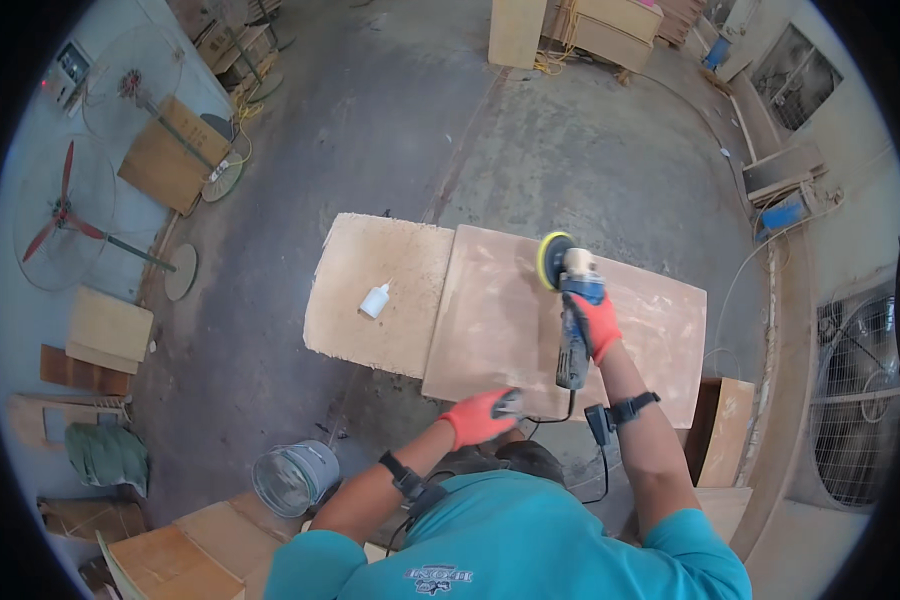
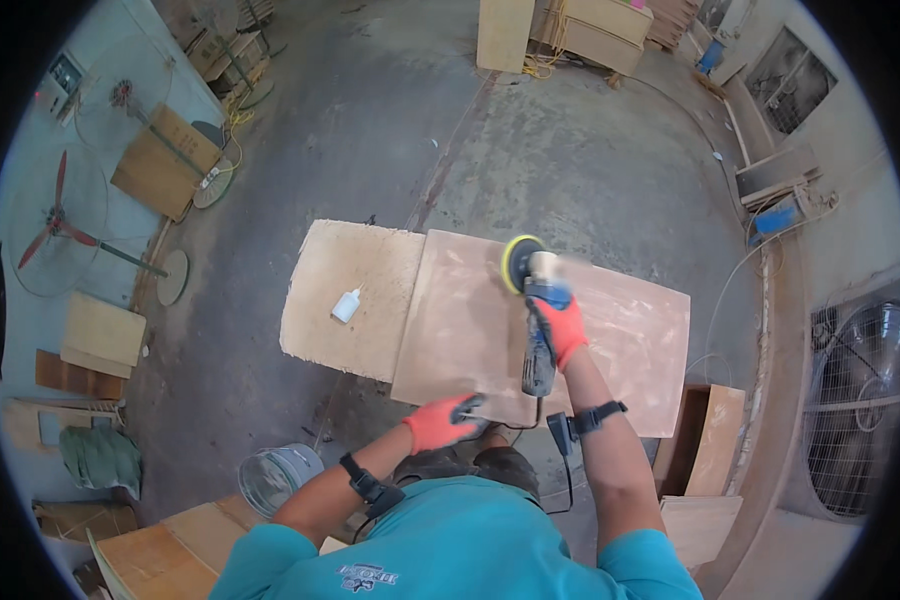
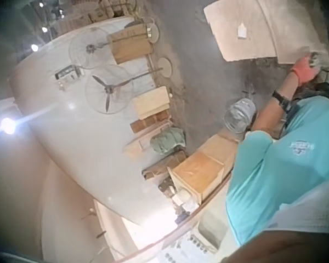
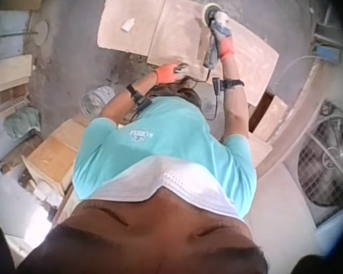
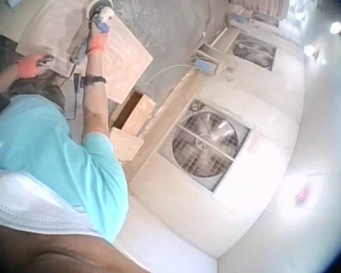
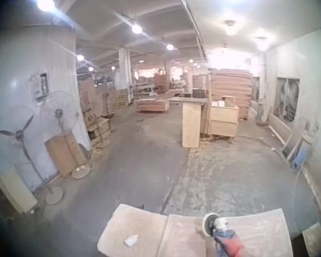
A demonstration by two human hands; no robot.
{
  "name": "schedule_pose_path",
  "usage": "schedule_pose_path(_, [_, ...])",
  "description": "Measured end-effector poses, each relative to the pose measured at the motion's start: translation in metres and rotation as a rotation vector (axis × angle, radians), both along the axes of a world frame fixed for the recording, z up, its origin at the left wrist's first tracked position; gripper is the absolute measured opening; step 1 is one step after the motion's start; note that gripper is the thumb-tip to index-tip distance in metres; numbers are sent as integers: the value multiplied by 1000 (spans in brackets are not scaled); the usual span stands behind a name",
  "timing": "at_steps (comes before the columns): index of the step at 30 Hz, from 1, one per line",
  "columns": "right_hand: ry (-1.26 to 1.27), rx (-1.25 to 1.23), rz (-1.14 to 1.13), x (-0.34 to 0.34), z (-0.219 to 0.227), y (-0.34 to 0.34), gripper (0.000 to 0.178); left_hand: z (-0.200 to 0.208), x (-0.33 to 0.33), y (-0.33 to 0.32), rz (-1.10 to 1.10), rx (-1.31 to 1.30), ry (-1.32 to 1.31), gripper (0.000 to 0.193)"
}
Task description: The person sands a large wooden board using a handheld orbital sander. They apply a liquid from a white bottle to the surface while sanding, then flip the board to work on the other side. The person continues sanding the second side of the board.
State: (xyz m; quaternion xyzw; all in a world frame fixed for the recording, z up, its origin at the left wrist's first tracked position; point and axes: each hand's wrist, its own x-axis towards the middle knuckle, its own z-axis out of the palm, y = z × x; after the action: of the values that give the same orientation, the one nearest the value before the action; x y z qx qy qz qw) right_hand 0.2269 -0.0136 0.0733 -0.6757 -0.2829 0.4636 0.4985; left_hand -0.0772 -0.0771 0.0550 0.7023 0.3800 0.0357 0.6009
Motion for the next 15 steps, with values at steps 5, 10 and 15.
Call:
schedule_pose_path(5, [-492,-195,210,-13,-37,77,79,-20,-78,31,268,-151,441,60])
schedule_pose_path(10, [-595,-308,299,-74,-19,145,88,-43,-112,31,491,-14,613,78])
schedule_pose_path(15, [-721,-358,301,-101,-25,168,87,-67,-99,45,396,-124,574,89])
